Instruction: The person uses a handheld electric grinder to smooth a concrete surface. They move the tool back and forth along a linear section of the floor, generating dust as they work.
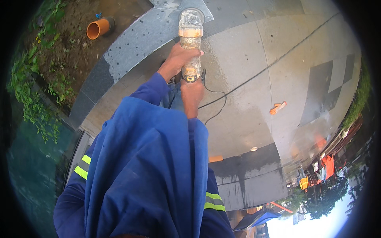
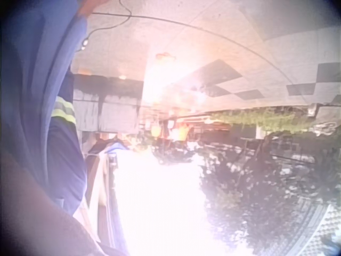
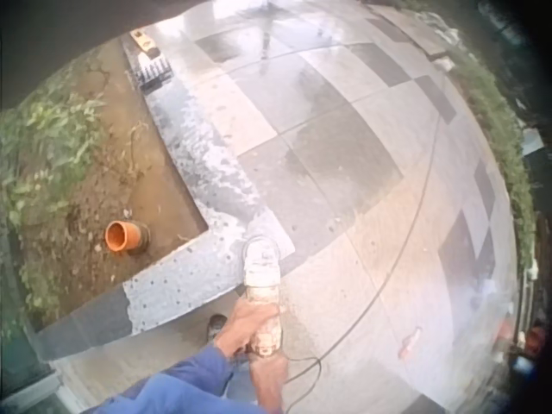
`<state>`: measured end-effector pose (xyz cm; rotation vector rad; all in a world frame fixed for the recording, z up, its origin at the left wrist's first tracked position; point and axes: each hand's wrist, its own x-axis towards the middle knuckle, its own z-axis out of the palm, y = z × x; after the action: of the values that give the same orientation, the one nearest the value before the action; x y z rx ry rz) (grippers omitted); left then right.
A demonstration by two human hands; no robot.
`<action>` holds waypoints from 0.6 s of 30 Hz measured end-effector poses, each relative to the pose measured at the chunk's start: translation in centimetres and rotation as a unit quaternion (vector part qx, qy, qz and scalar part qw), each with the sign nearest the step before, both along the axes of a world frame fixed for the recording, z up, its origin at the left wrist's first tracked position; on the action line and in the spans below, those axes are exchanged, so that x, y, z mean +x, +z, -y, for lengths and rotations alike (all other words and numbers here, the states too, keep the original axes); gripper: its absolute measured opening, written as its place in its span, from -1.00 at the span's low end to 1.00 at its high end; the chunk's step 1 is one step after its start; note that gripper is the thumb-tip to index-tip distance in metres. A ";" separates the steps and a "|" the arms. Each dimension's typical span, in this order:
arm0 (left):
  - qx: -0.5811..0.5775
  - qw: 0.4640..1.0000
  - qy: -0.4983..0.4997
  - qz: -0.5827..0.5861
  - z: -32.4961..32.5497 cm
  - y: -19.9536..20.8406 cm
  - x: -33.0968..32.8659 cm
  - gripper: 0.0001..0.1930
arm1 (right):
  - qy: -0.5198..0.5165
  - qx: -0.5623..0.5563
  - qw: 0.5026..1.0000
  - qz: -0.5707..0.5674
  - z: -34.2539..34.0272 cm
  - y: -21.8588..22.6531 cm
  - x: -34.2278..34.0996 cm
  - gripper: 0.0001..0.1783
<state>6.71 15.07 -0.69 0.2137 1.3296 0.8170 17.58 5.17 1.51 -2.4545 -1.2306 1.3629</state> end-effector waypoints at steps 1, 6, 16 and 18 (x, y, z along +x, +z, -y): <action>0.000 1.000 -0.004 0.009 0.2 0.2 0.0 -0.42 | -0.007 -0.003 1.000 -0.003 0.2 0.1 0.0 -0.50; 0.039 0.998 -0.041 0.010 1.0 0.5 1.4 -0.40 | -0.074 0.033 0.997 0.006 2.2 0.5 0.2 -0.64; -0.005 0.998 -0.059 -0.029 0.1 0.6 -2.0 -0.40 | -0.053 0.039 0.998 0.001 1.6 -0.1 -2.9 -0.62; -0.008 0.998 -0.060 -0.024 1.0 1.4 -2.1 -0.40 | -0.065 0.041 0.997 -0.010 3.3 -0.5 -2.9 -0.62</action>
<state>4.63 14.04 0.75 0.3001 1.3543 0.7032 14.65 1.85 0.98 -2.4126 -1.0779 1.2735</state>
